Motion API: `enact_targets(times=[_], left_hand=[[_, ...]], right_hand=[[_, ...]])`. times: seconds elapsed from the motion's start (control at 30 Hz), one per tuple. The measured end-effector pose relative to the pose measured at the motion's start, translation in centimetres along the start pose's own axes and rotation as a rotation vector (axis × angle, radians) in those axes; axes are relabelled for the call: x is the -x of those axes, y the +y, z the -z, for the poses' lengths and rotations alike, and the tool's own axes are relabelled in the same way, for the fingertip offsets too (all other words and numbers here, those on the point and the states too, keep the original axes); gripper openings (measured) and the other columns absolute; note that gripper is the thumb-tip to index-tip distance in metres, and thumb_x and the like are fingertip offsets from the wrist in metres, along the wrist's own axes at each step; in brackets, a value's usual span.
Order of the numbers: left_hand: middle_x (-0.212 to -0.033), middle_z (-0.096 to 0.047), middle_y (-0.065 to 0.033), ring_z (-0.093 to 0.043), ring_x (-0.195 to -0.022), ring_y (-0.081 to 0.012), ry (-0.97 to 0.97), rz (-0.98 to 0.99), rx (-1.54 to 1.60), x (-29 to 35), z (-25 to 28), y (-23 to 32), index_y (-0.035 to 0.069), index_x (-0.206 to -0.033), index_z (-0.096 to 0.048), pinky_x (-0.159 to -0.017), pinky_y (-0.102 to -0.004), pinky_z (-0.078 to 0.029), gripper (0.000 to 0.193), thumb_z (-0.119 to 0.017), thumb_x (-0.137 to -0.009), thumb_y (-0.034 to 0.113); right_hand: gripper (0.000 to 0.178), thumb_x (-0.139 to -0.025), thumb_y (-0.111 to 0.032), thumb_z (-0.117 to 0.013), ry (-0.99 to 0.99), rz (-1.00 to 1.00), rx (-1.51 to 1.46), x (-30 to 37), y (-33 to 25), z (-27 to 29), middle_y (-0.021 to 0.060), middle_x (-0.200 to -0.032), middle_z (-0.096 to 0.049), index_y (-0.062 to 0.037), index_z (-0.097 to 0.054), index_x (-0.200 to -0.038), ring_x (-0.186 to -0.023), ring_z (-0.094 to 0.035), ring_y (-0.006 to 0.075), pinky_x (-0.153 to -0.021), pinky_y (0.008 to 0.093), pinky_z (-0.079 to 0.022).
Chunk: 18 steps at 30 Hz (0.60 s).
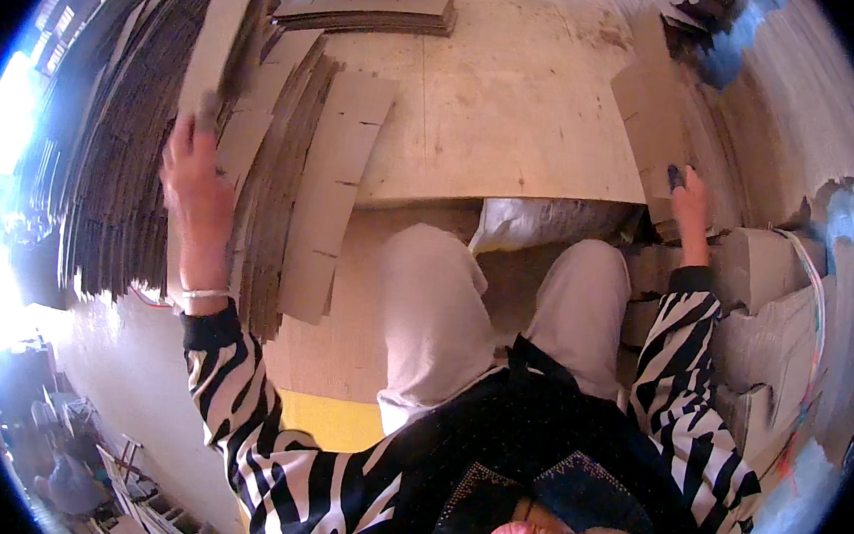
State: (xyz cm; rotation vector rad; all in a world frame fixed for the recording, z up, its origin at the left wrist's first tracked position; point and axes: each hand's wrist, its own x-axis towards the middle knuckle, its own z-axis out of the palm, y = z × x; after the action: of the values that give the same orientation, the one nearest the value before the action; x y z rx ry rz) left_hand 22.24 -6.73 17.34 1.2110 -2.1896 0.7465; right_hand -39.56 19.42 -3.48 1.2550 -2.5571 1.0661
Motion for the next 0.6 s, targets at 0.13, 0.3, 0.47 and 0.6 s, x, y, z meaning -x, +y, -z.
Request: enact_targets(times=[0.13, 0.3, 0.47, 0.6], left_hand=[[-0.136, -0.048, -0.0165, -0.05, -0.12, -0.0361, -0.433, 0.06, -0.177, 8.6, -5.2, -6.4, 0.006, -0.125, -0.053, -0.096, -0.0445, -0.044, 0.047, -0.052, -0.078, -0.002], [-0.134, -0.049, -0.018, -0.051, -0.119, -0.0354, -0.598, 0.219, 0.037, 5.2, -4.6, -5.4, 0.002, -0.116, -0.055, -0.097, -0.0459, -0.043, 0.04, -0.059, -0.078, 0.011], [-0.132, -0.05, -0.0185, -0.047, -0.122, -0.035, -0.176, -0.009, 0.366, 3.6, -10.2, 6.8, 0.002, -0.119, -0.054, -0.097, -0.0466, -0.042, 0.05, -0.068, -0.074, 0.021], [-0.133, -0.048, -0.0118, -0.045, -0.124, -0.0294, -0.439, 0.209, 0.018, 3.6, -15.1, 13.9, 0.005, -0.122, -0.053, -0.095, -0.0521, -0.039, 0.055, -0.07, -0.072, 0.022]], right_hand=[[0.03, -0.089, -0.022, -0.053, -0.223, 0.007, -0.048, 2.2, -8.4, -2.2, 0.0261, -0.101, -0.061, 0.0003, -0.057, -0.109, -0.097, -0.057, 0.0436, -0.08, 0.0439, -0.045], [0.025, -0.083, -0.011, -0.056, -0.304, 0.085, -0.08, 1.8, -8.7, -4.9, 0.0269, -0.095, -0.06, 0.0027, -0.054, -0.103, -0.094, -0.056, 0.0444, -0.079, 0.044, -0.045], [0.032, -0.074, -0.002, -0.054, -0.353, 0.209, 0.103, 1.5, -10.8, -5.8, 0.0263, -0.089, -0.06, -0.0024, -0.053, -0.107, -0.089, -0.057, 0.0454, -0.074, 0.0507, -0.045], [0.031, -0.075, -0.002, -0.055, -0.501, 0.203, 0.245, 3.1, -15.7, -5.8, 0.0209, -0.089, -0.063, -0.0048, -0.055, -0.105, -0.087, -0.06, 0.0413, -0.074, 0.0509, -0.047]])
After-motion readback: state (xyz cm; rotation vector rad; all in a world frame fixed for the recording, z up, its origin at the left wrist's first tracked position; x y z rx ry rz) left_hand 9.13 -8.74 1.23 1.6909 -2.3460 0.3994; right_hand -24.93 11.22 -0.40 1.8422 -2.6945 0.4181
